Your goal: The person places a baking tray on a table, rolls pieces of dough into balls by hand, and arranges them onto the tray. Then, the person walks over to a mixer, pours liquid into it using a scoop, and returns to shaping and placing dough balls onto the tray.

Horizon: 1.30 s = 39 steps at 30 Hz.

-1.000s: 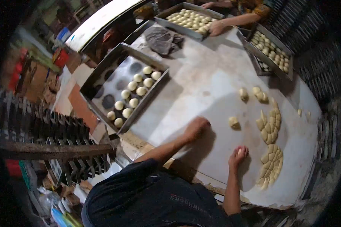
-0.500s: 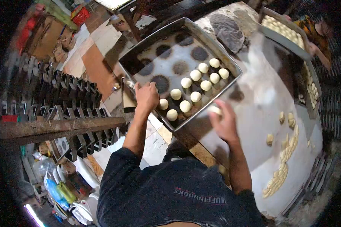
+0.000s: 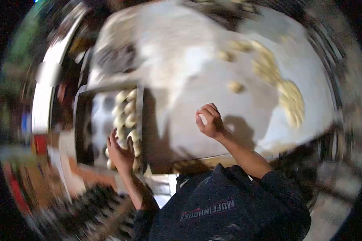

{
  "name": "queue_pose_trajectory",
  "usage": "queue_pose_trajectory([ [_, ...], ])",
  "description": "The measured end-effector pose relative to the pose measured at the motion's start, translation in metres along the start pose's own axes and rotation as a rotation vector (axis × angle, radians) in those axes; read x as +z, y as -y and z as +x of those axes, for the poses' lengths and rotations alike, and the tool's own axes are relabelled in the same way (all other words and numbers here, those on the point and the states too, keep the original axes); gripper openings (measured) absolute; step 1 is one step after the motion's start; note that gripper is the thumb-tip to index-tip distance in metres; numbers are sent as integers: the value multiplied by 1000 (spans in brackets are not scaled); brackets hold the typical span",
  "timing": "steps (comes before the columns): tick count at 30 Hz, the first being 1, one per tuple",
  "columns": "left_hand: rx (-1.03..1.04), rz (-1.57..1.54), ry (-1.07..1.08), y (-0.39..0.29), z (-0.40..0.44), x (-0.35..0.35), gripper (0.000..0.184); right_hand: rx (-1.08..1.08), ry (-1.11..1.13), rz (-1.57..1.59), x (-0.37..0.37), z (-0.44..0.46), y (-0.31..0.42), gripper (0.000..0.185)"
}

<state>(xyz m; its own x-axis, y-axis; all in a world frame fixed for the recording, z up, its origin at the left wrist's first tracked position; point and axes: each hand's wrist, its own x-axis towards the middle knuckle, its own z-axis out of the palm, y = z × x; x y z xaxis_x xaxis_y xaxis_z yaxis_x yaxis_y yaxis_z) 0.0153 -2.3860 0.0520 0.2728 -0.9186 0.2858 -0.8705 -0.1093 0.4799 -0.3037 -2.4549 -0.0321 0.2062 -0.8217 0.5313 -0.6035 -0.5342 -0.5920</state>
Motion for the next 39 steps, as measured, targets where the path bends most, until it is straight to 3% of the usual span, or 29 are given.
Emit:
queue_pose_trajectory([
  [2, 77, -634, 104, -80, 6, 73, 54, 292, -115, -126, -70, -37, -49, 8],
  [5, 347, -548, 558, -235, -6, 172, 53, 621, -169, -260, -159, -111, -110, 12],
  [6, 437, -605, 722, -281, -9, 205, 52, 548, -283, -398, -169, -144, -134, 10],
  [7, 593, -638, 748, -321, -20, 244, 50, 462, -392, -534, -184, -179, -153, 10],
  [8, 742, -654, 778, -355, -30, 273, 50, 491, -428, -382, -199, -207, -158, 9],
  [10, 794, -710, 925, -439, -33, 315, 41, 536, -485, -214, -217, -223, -162, 9],
  [12, 901, -620, 853, -497, -27, 390, 39, 563, -497, -198, -236, -224, -158, 9],
  [14, 1352, -457, 504, -538, -3, 497, 34, 481, -623, -360, -233, -221, -171, 7],
  [15, 1370, -438, 516, -542, -6, 512, 34, 550, -507, -293, -245, -211, -160, 8],
  [16, 1428, -363, 307, -547, -13, 515, 34, 617, -386, -219, -252, -208, -156, 8],
  [17, 1477, -290, 99, -549, -22, 517, 34, 587, -404, -197, -249, -213, -162, 11],
  [18, 1493, -272, 119, -545, -30, 514, 34, 603, -418, -176, -246, -214, -161, 11],
  [20, 932, -277, 734, -563, -41, 474, 41, 608, -486, -186, -245, -211, -160, 13],
  [21, 950, -261, 738, -560, -34, 483, 41, 615, -507, -177, -245, -208, -161, 13],
  [23, 1655, 63, 536, -550, -16, 501, 46, 601, -558, -228, -245, -206, -156, 13],
  [24, 1659, 67, 539, -549, -15, 501, 46, 604, -563, -225, -241, -208, -156, 13],
  [26, 1132, 93, 1053, -568, -18, 479, 47, 591, -529, -228, -239, -212, -162, 14],
  [27, 1117, -88, 849, -546, -17, 514, 48, 565, -553, -252, -243, -213, -163, 13],
  [28, 1122, -101, 828, -549, -24, 491, 48, 546, -556, -266, -246, -212, -163, 13],
  [30, 980, -383, 533, -538, -44, 425, 49, 535, -574, -241, -244, -209, -159, 10],
  [31, 881, -411, 566, -520, -51, 413, 49, 482, -641, -295, -240, -208, -160, 7],
  [32, 981, -388, 374, -500, -61, 388, 44, 458, -635, -310, -227, -219, -175, 7],
  [34, 883, -415, 362, -452, -79, 353, 31, 497, -640, -110, -198, -242, -202, 5],
  [37, 670, -663, 273, -369, -103, 300, 23, 458, -728, -212, -217, -211, -148, 7],
  [38, 615, -710, 227, -331, -109, 293, 23, 521, -678, -105, -222, -208, -138, 12],
  [39, 440, -883, 315, -295, -115, 284, 24, 586, -623, 1, -218, -208, -129, 16],
])
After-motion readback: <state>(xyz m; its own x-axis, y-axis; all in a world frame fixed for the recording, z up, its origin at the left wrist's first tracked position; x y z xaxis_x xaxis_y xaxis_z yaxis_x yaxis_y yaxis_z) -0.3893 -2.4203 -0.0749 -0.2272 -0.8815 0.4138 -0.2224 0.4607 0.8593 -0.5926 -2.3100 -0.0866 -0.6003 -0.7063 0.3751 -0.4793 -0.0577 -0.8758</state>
